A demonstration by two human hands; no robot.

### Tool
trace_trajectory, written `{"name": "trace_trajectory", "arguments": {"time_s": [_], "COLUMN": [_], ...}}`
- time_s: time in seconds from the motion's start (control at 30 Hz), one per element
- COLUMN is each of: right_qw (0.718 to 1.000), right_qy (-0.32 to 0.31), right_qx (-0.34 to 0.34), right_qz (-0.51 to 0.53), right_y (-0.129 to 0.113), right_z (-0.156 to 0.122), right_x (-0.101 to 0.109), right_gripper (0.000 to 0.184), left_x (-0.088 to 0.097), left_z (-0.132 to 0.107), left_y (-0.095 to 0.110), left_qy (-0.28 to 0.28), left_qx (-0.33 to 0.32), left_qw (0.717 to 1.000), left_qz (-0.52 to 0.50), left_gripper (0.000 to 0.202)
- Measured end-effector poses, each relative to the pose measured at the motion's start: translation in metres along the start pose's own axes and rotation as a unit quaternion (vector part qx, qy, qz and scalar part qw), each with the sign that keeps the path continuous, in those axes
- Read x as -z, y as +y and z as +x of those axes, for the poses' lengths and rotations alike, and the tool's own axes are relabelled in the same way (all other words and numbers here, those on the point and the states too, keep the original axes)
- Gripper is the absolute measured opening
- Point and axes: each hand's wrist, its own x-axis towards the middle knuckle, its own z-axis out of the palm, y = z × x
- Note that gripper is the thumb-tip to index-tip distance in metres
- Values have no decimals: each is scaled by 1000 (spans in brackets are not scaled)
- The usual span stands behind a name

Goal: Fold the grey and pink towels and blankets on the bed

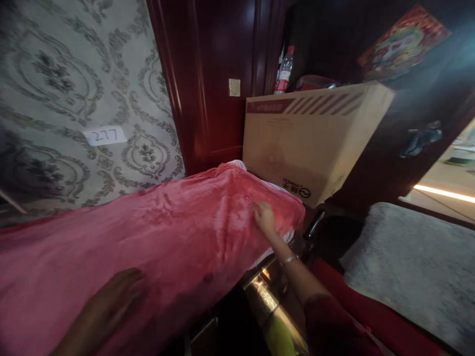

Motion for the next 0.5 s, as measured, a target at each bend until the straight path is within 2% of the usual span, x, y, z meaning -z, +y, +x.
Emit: {"name": "trace_trajectory", "arguments": {"time_s": [0.1,0.13,0.2,0.33,0.5], "right_qw": [989,982,967,952,944], "right_qy": [56,65,64,21,-19], "right_qx": [-122,-160,-224,-272,-276], "right_qz": [-60,-77,-105,-141,-177], "right_y": [38,50,70,96,108], "right_z": [55,66,79,90,102], "right_x": [36,45,56,56,44], "right_gripper": [48,50,51,46,43], "left_x": [-64,-81,-106,-132,-153], "left_z": [10,13,18,25,26], "left_y": [42,56,80,104,101], "left_qy": [-18,-31,-72,-153,-181], "left_qx": [-144,-175,-193,-140,-95], "left_qw": [989,984,977,972,967], "left_qz": [20,32,59,113,150], "left_gripper": [33,36,39,37,30]}}
